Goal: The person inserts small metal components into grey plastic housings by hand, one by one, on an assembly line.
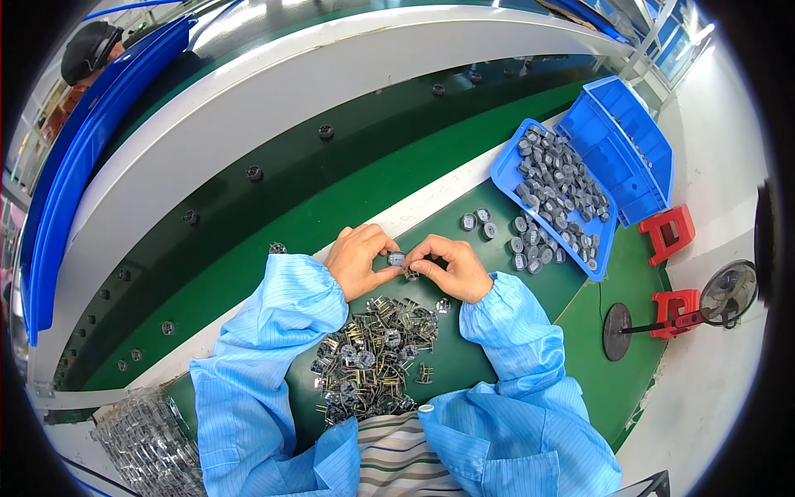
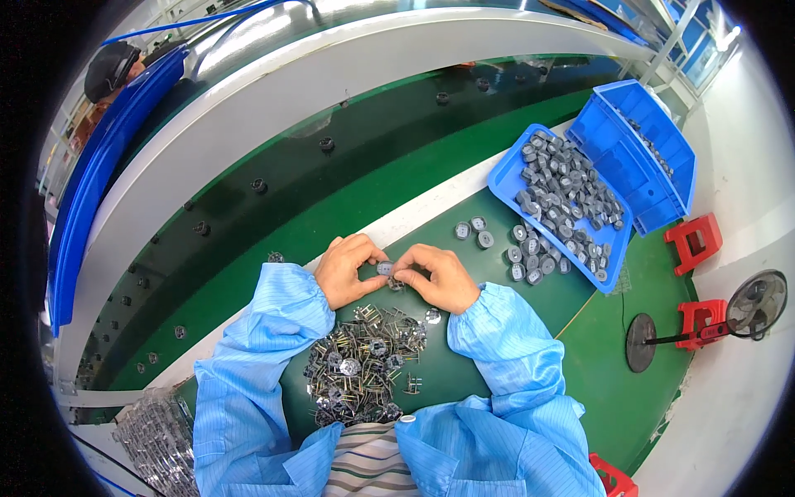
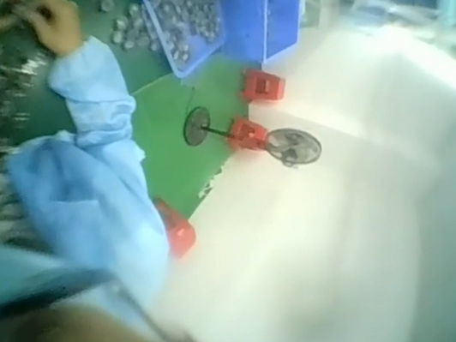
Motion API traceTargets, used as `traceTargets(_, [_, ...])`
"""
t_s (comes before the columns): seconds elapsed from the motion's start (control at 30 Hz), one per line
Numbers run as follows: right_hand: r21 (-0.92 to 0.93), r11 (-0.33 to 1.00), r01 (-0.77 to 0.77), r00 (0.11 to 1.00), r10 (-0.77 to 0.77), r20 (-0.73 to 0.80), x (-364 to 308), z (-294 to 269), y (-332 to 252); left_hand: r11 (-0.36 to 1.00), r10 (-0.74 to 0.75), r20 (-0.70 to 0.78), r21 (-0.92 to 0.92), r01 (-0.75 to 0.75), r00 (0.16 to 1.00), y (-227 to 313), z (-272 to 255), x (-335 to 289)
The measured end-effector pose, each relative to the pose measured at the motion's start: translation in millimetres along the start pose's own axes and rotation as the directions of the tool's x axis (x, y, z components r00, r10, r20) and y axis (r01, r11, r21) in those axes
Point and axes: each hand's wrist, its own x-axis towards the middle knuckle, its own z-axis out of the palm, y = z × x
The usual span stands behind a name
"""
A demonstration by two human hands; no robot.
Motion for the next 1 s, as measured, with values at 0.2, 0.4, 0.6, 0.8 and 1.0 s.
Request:
traceTargets(0.2, [-0.315, 0.938, 0.143, 0.964, -0.204, -0.172, 7.3, 3.0, 1.7, 0.999, -0.019, 0.056, 0.033, 0.017, 0.998, 5.7, -3.3, 1.5])
traceTargets(0.4, [-0.526, 0.813, 0.249, 0.921, -0.367, -0.132, 13.8, 15.6, -3.0, 0.998, -0.009, 0.062, 0.061, 0.006, 0.998, 4.2, -0.9, -0.1])
traceTargets(0.6, [-0.636, 0.720, 0.278, 0.893, -0.438, -0.105, 15.4, 19.4, -9.8, 0.998, -0.026, 0.072, 0.067, 0.022, 0.997, 4.8, -2.5, 0.0])
traceTargets(0.8, [-0.597, 0.768, 0.232, 0.924, -0.366, -0.113, 14.3, 19.2, -5.9, 0.998, -0.025, 0.074, 0.058, 0.021, 0.997, 3.9, -2.1, 1.9])
traceTargets(1.0, [-0.667, 0.701, 0.255, 0.906, -0.415, -0.089, 13.2, 19.9, -4.5, 1.000, 0.012, 0.016, 0.021, -0.012, 1.000, 0.2, -0.5, -0.3])
